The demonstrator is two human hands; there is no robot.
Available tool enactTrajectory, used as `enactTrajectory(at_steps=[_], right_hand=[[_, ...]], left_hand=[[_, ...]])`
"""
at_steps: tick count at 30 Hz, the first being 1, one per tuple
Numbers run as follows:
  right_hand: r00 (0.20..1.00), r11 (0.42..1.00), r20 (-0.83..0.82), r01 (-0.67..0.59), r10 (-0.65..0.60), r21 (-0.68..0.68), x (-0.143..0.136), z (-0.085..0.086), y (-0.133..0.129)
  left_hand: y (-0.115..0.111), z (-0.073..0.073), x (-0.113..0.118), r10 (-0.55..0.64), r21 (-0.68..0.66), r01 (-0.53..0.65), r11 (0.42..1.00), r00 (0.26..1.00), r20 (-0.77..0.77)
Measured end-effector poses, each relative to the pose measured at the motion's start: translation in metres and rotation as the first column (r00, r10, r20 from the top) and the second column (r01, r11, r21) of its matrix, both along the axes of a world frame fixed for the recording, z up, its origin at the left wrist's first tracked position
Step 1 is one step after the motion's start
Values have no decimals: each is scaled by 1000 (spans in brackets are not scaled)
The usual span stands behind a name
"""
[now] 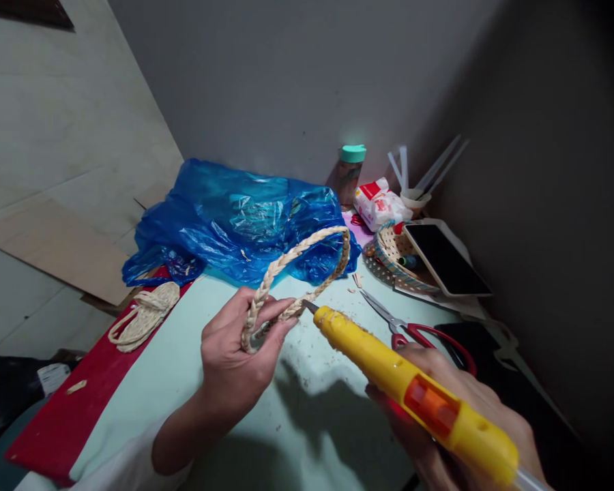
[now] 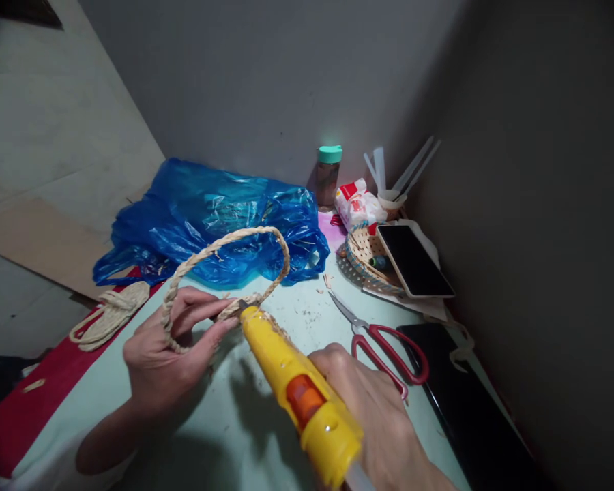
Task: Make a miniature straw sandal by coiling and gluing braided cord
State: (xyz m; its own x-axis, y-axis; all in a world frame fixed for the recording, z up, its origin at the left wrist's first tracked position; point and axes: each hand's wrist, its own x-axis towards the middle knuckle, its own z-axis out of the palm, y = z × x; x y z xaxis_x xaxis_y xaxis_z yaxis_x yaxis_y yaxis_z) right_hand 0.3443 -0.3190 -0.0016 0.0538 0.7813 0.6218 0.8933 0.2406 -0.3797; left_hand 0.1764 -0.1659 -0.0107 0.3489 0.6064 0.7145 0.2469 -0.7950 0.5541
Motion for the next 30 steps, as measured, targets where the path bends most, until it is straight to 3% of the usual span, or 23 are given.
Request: enactTrajectory(at_steps=[3, 9, 16, 21, 24, 27, 30], right_hand=[[1000, 1000, -18, 21, -21, -2, 1, -3, -1], [987, 990, -146, -84, 68, -111, 1, -5, -3], [992, 989, -115, -61, 45, -137, 3, -9, -4], [991, 982, -112, -87, 69, -170, 5, -9, -9], [984, 966, -169, -90, 49, -243, 4, -11, -12], [970, 969, -243, -73, 14, -234, 5, -16, -14], [876, 966, -481, -91, -39, -243, 8, -21, -15]], left_hand=[[0, -1, -1, 17, -8, -17, 1000, 1000, -5], [2, 1, 0, -16, 56, 16, 998, 1000, -5], [1, -5, -3, -14, -22, 13, 1000, 1000, -8], [1, 2, -1, -10, -6, 10, 1000, 1000, -5], [-1, 6, 0, -6, 6, 6, 1000, 1000, -15], [-1, 5, 0, 2, -80, -2, 997, 1000, 0], [1, 3, 0, 13, -194, -3, 981, 999, 48]])
